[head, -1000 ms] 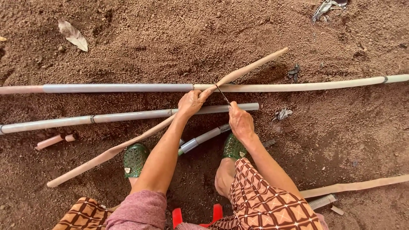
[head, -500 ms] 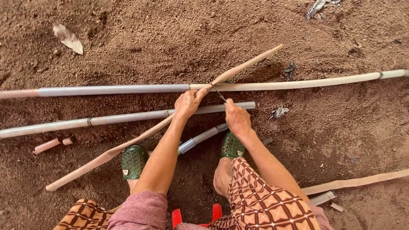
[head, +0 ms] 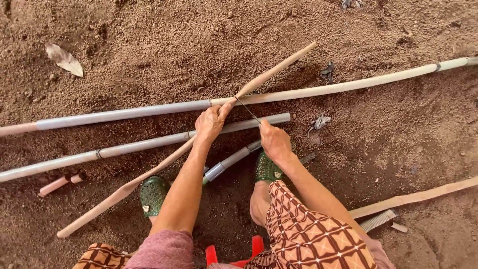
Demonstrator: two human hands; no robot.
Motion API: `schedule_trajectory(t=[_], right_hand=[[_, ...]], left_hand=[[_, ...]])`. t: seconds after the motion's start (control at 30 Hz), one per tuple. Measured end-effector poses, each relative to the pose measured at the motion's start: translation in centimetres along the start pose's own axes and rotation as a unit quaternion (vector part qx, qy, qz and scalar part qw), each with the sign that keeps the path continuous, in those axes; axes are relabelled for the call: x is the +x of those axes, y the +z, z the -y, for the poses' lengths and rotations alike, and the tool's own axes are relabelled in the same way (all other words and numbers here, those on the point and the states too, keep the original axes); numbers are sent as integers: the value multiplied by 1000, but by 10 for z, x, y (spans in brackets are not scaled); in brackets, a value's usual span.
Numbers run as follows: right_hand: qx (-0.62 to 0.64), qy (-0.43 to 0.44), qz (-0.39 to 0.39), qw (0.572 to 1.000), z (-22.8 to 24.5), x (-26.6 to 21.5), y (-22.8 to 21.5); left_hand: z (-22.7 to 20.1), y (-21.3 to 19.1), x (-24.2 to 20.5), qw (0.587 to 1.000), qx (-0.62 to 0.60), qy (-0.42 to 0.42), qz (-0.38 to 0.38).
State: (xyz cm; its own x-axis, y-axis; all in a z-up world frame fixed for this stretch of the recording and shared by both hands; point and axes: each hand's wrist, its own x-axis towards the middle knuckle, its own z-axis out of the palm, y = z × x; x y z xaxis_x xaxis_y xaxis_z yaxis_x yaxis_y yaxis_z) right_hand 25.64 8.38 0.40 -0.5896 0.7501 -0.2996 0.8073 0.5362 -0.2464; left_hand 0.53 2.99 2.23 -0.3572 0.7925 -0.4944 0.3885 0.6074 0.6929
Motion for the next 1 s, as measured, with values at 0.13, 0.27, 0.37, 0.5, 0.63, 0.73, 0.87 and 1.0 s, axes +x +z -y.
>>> schedule_trajectory(t=[0.13, 0.27, 0.37, 0.5, 0.63, 0.73, 0.87, 1.0], right_hand=[[-37, 0, 17, 999, 7, 8, 1], [-39, 4, 10, 999, -17, -35, -1], [-19, 20, 30, 999, -34, -43, 16], [-22, 24, 31, 999, -24, -16, 9], [-15, 12, 32, 999, -13, -5, 12], [28, 10, 17, 999, -8, -11, 3], [7, 7, 19, 1000, 0, -13, -7], [-22, 1, 19, 1000, -18, -4, 8]], left_hand=[[3, 3, 3, 1000, 10, -7, -3], [2, 1, 3, 1000, 12, -4, 7], [4, 3, 1, 1000, 12, 0, 1], [10, 7, 4, 1000, 8, 8, -10], [6, 4, 2, 1000, 6, -3, -10], [-2, -1, -5, 1000, 20, -14, -8], [1, -5, -7, 999, 29, -19, -13], [-8, -19, -18, 1000, 20, -12, -4]])
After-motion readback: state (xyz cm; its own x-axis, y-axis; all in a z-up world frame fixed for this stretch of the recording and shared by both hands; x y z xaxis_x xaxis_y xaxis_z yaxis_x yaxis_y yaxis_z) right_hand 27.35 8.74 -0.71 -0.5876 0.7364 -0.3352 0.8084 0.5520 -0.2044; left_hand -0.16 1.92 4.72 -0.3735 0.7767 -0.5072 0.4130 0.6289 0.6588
